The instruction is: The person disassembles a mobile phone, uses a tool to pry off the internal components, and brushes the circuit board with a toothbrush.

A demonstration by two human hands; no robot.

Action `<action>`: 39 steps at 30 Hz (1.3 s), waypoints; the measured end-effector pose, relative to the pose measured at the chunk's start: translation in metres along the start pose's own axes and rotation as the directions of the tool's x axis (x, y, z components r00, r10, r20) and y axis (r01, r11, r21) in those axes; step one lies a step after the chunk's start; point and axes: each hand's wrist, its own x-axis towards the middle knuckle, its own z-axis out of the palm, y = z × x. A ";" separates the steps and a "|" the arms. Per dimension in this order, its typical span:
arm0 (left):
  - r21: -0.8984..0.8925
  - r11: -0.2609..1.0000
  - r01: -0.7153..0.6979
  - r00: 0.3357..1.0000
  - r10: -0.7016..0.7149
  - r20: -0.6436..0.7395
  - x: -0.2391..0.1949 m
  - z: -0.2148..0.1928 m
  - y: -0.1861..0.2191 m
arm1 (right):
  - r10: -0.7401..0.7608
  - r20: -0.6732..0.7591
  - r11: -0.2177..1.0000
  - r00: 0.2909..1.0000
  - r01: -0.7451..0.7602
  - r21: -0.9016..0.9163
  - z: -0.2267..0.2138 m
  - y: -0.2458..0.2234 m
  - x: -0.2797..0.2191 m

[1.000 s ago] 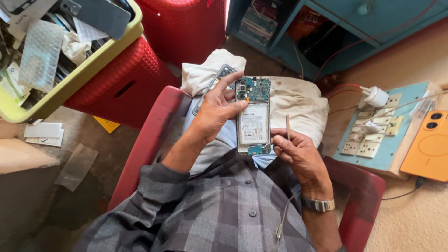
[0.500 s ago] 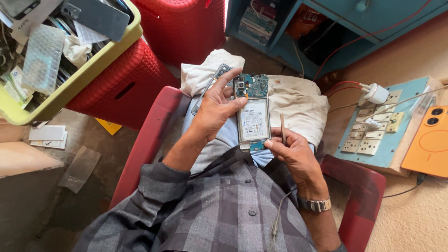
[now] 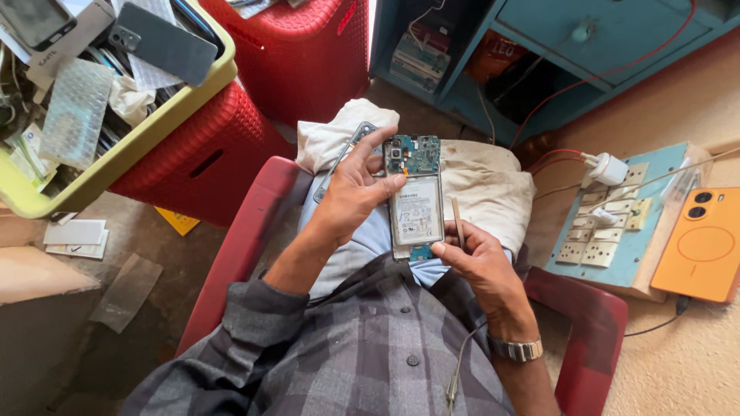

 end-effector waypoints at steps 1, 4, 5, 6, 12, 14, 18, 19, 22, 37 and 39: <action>-0.020 1.000 0.000 1.000 0.000 0.018 -0.001 0.000 0.000 | -0.007 -0.020 1.000 1.000 0.007 -0.028 -0.001 0.000 0.000; -0.046 0.999 0.022 0.997 -0.019 0.074 -0.005 -0.001 0.002 | -0.032 -0.093 0.994 0.995 0.023 -0.102 -0.006 -0.003 -0.003; -0.031 0.999 0.038 0.995 -0.035 0.094 -0.007 -0.002 0.003 | -0.044 -0.124 0.992 0.991 0.029 -0.122 -0.008 -0.006 -0.003; -0.016 0.998 0.055 0.992 -0.052 0.113 -0.010 -0.002 0.003 | -0.056 -0.155 0.989 0.986 0.034 -0.142 -0.008 -0.009 -0.004; 0.021 0.988 0.153 0.959 -0.154 0.236 -0.025 0.001 -0.016 | -0.268 -0.217 0.957 0.939 0.234 -0.170 -0.003 -0.039 0.002; 0.005 0.984 0.180 0.958 -0.177 0.225 -0.028 0.001 -0.021 | -0.270 -0.215 0.958 0.939 0.239 -0.157 0.001 -0.041 0.002; -0.006 0.980 0.197 0.950 -0.190 0.250 -0.034 -0.002 -0.022 | -0.274 -0.197 0.958 0.941 0.249 -0.145 0.005 -0.037 0.005; -0.003 0.979 0.204 0.946 -0.197 0.259 -0.036 -0.002 -0.022 | -0.269 -0.187 0.957 0.945 0.241 -0.158 0.005 -0.035 0.006; 0.007 0.975 0.223 0.938 -0.216 0.271 -0.040 -0.001 -0.019 | -0.249 -0.171 0.962 0.953 0.222 -0.158 -0.001 -0.028 0.008; 0.519 0.855 0.015 0.997 0.023 -0.068 -0.045 0.022 -0.034 | -0.188 -0.179 0.981 0.966 0.174 -0.091 -0.002 -0.014 0.010; 0.510 0.860 0.005 0.997 0.037 -0.072 -0.047 0.022 -0.037 | -0.189 -0.177 0.980 0.966 0.175 -0.093 -0.003 -0.013 0.010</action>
